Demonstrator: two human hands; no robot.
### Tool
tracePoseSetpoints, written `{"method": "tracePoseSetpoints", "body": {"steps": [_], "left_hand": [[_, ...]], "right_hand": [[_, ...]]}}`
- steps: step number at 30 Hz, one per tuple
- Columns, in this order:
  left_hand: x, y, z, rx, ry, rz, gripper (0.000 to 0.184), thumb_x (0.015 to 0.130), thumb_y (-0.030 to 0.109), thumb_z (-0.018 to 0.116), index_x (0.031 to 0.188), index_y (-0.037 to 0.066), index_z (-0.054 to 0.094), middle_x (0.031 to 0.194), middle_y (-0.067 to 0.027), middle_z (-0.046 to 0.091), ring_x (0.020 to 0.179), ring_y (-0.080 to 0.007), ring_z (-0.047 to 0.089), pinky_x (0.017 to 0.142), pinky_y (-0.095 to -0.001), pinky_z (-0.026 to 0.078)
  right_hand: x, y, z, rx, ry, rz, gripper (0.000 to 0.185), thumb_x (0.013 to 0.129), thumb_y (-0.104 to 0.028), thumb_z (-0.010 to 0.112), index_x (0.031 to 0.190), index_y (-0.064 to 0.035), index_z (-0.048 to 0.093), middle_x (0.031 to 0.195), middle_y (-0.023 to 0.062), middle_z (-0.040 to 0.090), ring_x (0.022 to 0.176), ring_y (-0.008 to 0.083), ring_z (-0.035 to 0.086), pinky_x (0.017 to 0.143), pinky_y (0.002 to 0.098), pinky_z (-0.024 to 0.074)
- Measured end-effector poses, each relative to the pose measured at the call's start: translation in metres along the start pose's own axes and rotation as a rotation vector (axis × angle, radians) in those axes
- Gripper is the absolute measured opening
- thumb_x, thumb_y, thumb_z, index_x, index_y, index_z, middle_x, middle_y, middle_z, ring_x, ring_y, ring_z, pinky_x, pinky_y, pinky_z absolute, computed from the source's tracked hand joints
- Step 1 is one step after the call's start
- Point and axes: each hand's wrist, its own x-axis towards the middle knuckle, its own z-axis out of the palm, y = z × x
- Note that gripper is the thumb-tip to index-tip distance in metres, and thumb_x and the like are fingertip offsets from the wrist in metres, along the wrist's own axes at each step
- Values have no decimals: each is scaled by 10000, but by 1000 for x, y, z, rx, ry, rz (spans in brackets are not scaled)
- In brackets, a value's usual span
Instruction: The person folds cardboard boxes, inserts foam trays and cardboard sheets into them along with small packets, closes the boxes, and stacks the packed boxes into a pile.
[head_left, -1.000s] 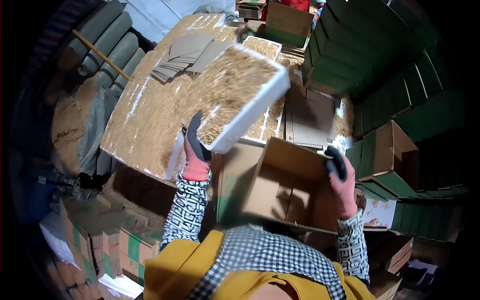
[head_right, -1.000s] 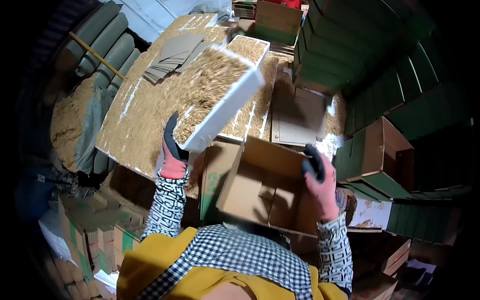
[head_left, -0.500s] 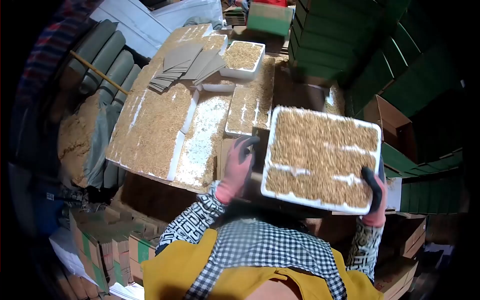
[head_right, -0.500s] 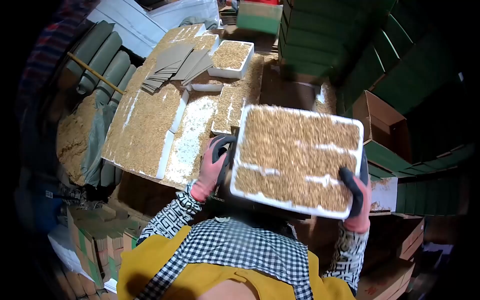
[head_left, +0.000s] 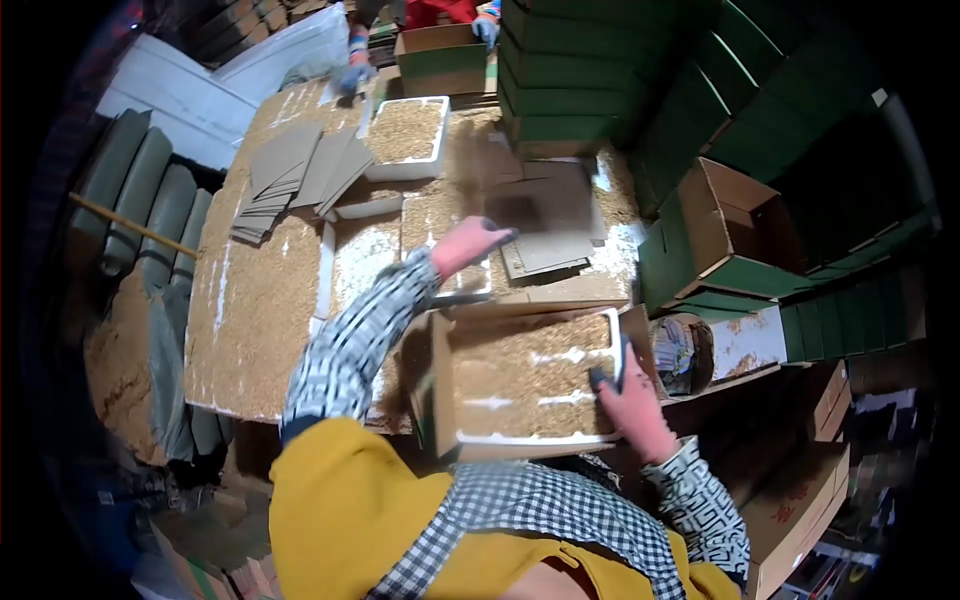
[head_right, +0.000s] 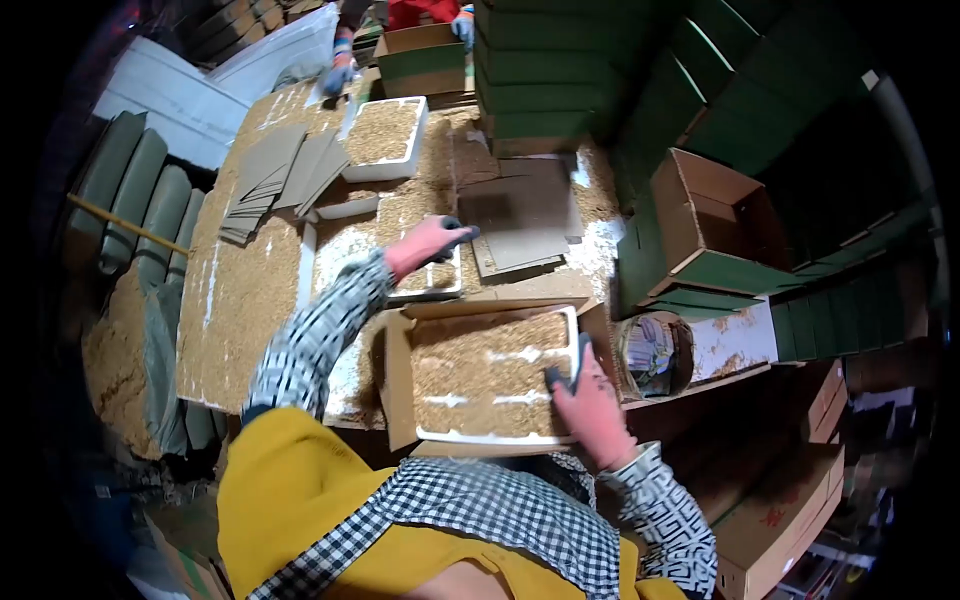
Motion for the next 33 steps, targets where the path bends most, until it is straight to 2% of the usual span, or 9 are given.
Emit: {"method": "tracePoseSetpoints", "body": {"steps": [4, 7, 8, 12, 16, 22, 23, 28, 33], "left_hand": [[86, 41, 55, 854, -98, -164, 1100, 730, 719, 586, 1459, -7, 197, 1475, -249, 281, 1301, -404, 388, 1039, -478, 379], [120, 47, 115, 1047, -155, -90, 1110, 738, 720, 577, 1502, 85, 81, 1541, -227, 94, 1384, -472, 171, 1036, -678, 253], [130, 41, 130, 1063, -214, -102, 1133, 723, 722, 592, 1501, 77, 80, 1544, -225, 76, 1379, -448, 214, 1072, -600, 279], [143, -24, 144, 1367, -224, 310, 554, 892, 124, 397, 1403, -55, 278, 1354, -346, 399, 1099, -374, 584, 901, -416, 494], [118, -12, 103, 1444, -88, 527, 300, 853, 193, 499, 1101, 36, 558, 908, -136, 653, 891, -259, 648, 722, -382, 528], [51, 92, 47, 1265, 18, 194, 336, 830, 412, 639, 1002, 125, 625, 960, -74, 665, 951, -246, 638, 770, -357, 513], [40, 90, 37, 1193, 108, 223, 340, 847, 410, 617, 1011, 112, 624, 973, -85, 660, 961, -261, 632, 790, -363, 506], [-32, 50, -26, 681, 414, 208, 442, 933, 265, 510, 1320, 54, 474, 1322, -187, 505, 1208, -331, 498, 1021, -376, 389], [-114, 27, -57, -174, 759, 367, 668, 822, 26, 655, 1410, -5, 340, 1335, -153, 499, 1175, -208, 513, 986, -296, 416]], "right_hand": [[-10, -7, 4, -214, 171, -238, 748, 797, -278, 674, 1333, 117, 332, 1232, 256, 494, 1086, 367, 541, 909, 397, 463], [0, -28, -12, -165, 124, -218, 660, 769, -251, 703, 1296, 28, 419, 1197, 210, 542, 1045, 359, 562, 870, 413, 473], [0, -31, -20, -198, 131, -276, 635, 769, -248, 700, 1287, 2, 432, 1189, 194, 548, 1032, 349, 568, 841, 413, 484], [3, 7, -75, 135, 309, -308, 414, 746, -155, 691, 1124, -16, 592, 987, 164, 650, 837, 306, 650, 733, 356, 524], [48, 150, -93, -81, 381, 253, 410, 753, -301, 679, 1076, -52, 633, 1005, 203, 651, 960, 374, 605, 827, 431, 486], [121, 299, -27, -588, 370, -388, 384, 799, -168, 519, 1170, -110, 600, 976, 166, 667, 930, 354, 632, 791, 451, 503], [113, 289, -41, -535, 89, -84, 373, 783, -183, 553, 1146, -128, 620, 969, 137, 674, 861, 348, 638, 740, 451, 508], [82, 268, -76, -452, 384, -151, 314, 735, -207, 647, 1034, -110, 652, 913, 112, 670, 811, 294, 635, 693, 404, 507], [32, 139, -140, -332, 644, -263, 259, 734, -147, 663, 972, -58, 616, 956, 124, 635, 825, 309, 621, 722, 367, 507]]}}
